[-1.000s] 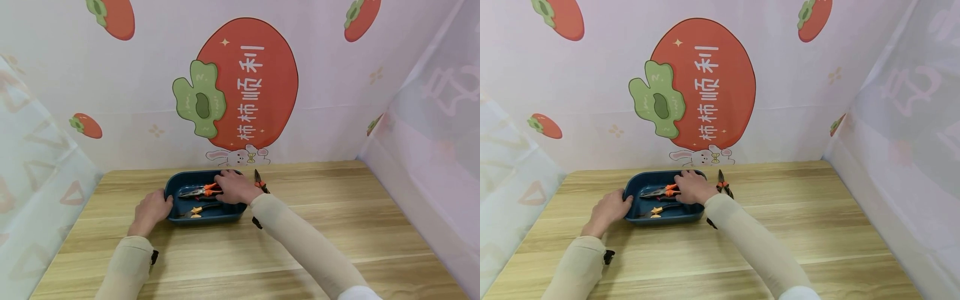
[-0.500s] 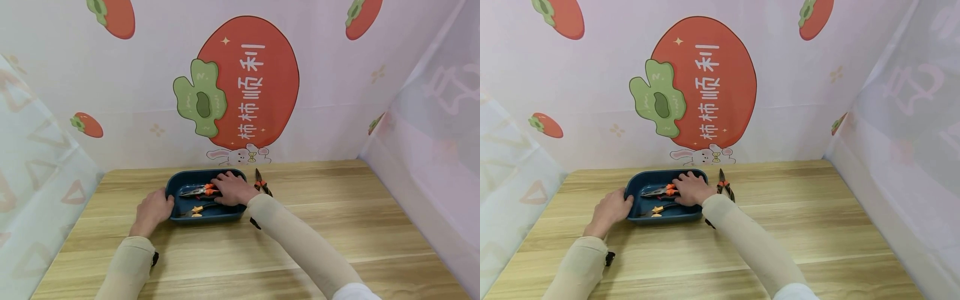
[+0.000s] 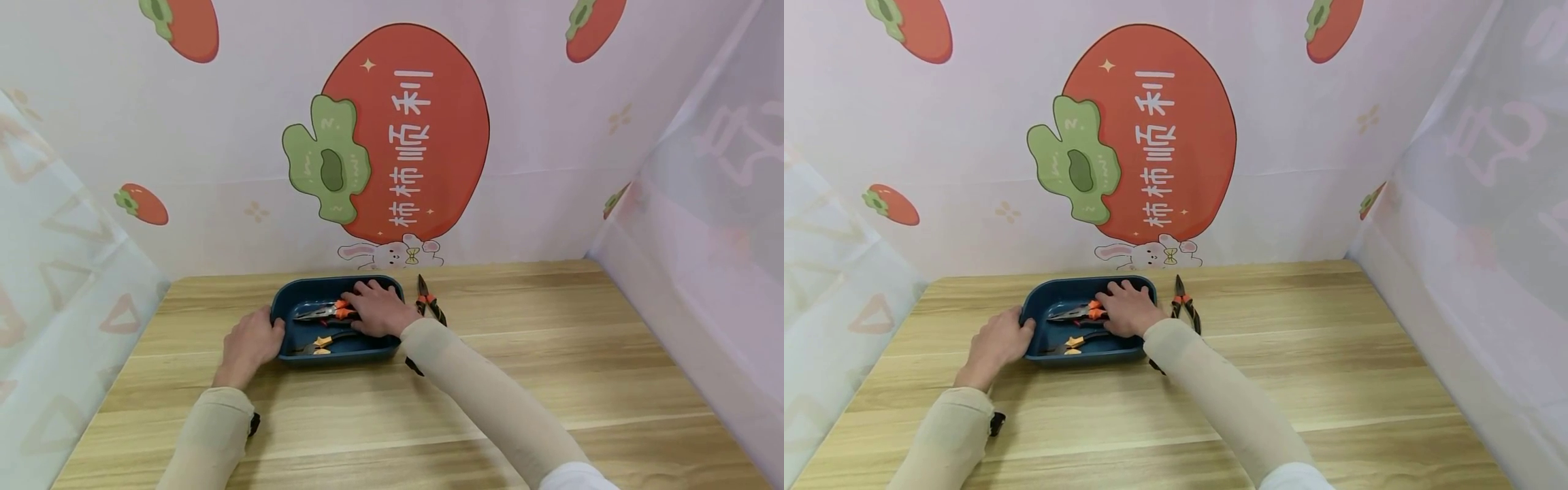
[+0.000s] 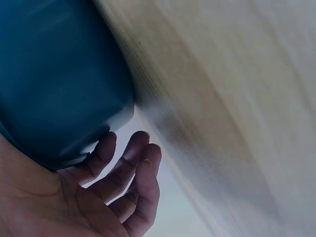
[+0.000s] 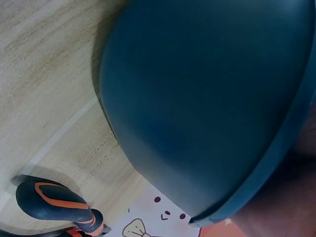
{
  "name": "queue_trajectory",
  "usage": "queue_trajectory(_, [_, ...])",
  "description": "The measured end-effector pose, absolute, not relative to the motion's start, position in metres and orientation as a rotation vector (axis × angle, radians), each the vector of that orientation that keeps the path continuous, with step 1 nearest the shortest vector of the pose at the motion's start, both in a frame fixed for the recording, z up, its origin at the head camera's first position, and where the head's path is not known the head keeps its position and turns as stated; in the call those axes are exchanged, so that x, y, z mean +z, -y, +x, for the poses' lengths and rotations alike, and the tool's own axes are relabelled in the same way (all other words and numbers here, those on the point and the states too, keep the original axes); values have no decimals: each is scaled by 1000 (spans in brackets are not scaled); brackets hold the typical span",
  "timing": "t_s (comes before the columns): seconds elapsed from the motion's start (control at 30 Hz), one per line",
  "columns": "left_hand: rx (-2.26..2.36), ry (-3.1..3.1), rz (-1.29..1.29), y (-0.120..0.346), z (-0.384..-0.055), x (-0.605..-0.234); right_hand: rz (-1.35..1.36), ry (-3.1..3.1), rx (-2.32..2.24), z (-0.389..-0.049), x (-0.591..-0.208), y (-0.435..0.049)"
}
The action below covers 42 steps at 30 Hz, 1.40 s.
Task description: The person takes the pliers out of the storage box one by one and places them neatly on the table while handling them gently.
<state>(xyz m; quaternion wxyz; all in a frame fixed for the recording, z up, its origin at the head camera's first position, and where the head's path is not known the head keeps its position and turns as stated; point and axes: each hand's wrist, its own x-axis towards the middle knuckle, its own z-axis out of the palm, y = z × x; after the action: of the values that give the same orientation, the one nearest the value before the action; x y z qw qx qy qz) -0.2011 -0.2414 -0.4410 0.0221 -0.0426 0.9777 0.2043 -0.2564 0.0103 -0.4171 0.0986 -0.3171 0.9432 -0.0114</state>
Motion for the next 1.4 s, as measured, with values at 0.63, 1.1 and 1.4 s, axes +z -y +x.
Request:
queue_trajectory(0.63, [663,-3004,-182,239,-200,-440,-826,-2774,-103,-255,-420,-8])
queue_trajectory(1.1, [672,-3001,-175,239,-199,-440,-787,-2804,-17,-253,-418,-6])
queue_trajectory(1.4, [662,-2994,-184,240,-198,-439,-794,-2829,7,-250,-417,-6])
